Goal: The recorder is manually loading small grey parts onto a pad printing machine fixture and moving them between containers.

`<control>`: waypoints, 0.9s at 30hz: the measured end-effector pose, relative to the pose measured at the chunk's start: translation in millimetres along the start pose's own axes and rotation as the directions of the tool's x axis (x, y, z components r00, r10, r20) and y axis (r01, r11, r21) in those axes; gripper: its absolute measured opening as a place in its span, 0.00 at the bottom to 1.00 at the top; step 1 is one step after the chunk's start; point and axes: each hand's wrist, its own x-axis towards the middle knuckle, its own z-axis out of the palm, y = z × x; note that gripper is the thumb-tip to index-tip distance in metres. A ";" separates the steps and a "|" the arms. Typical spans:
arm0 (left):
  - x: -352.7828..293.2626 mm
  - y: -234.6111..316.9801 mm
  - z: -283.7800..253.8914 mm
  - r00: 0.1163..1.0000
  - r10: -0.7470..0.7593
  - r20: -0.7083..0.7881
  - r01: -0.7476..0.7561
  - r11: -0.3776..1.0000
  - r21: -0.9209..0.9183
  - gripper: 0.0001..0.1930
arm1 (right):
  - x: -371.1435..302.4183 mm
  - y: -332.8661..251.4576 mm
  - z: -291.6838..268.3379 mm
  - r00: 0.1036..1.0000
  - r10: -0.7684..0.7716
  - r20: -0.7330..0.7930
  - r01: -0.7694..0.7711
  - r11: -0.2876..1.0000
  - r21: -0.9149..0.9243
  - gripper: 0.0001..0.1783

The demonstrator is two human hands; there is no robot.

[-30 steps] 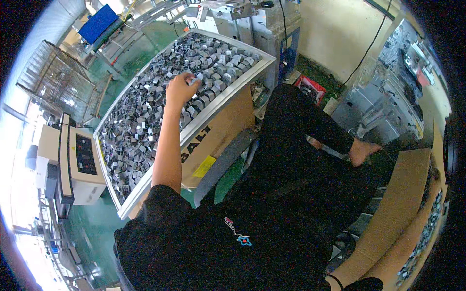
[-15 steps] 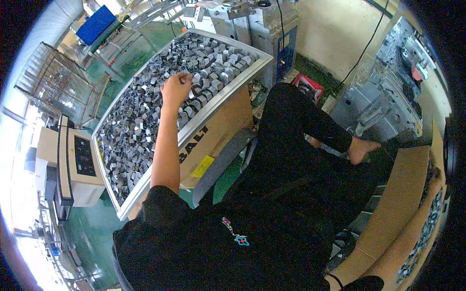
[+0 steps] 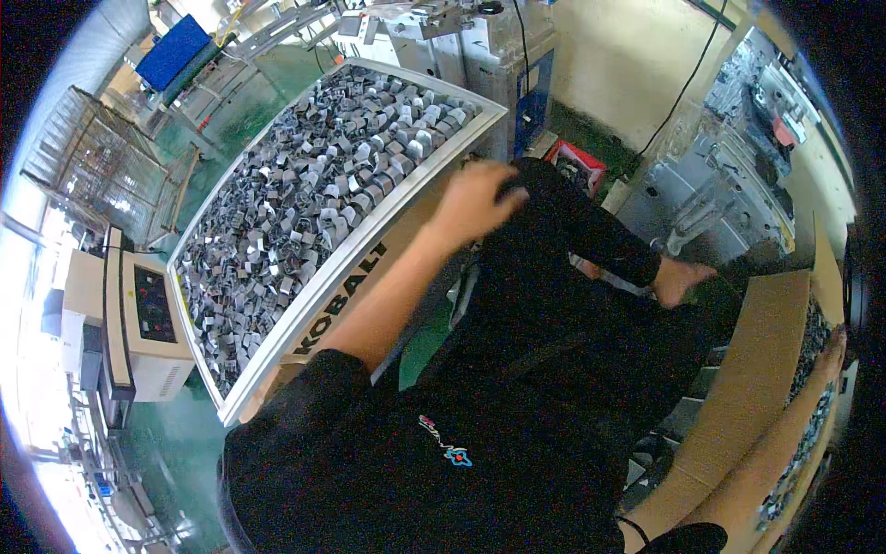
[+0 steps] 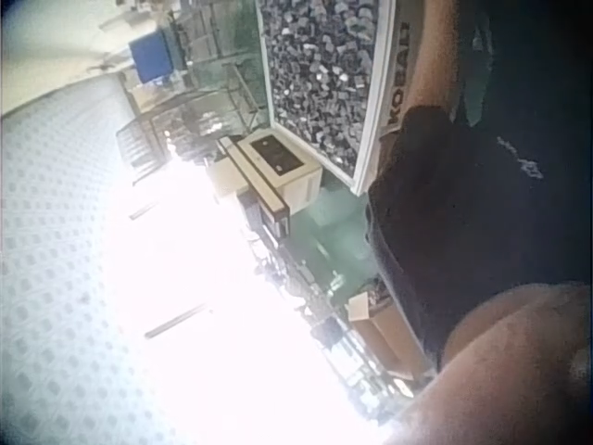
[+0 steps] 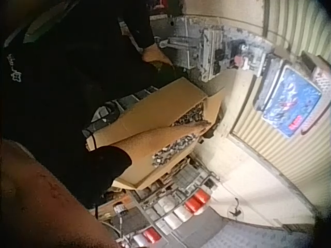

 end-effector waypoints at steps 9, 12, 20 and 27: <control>-48.4 8.9 88.8 0.946 -0.043 0.321 0.029 0.998 0.048 0.46 | 63.1 21.4 -104.8 0.919 0.371 0.138 -0.306 0.445 0.842 0.25; -52.1 2.9 83.0 0.931 -0.113 0.348 0.060 0.985 0.160 0.45 | 34.3 -3.3 -2.2 0.873 0.480 0.083 -0.291 0.377 0.880 0.22; -51.1 4.1 89.8 0.934 -0.119 0.338 0.074 0.987 0.142 0.45 | 28.7 24.8 -3.2 0.818 0.566 0.103 -0.420 0.466 0.779 0.24; -50.4 7.6 95.0 0.947 -0.069 0.314 0.051 0.997 0.066 0.45 | 41.5 27.5 -55.9 0.865 0.501 0.024 -0.337 0.544 0.769 0.26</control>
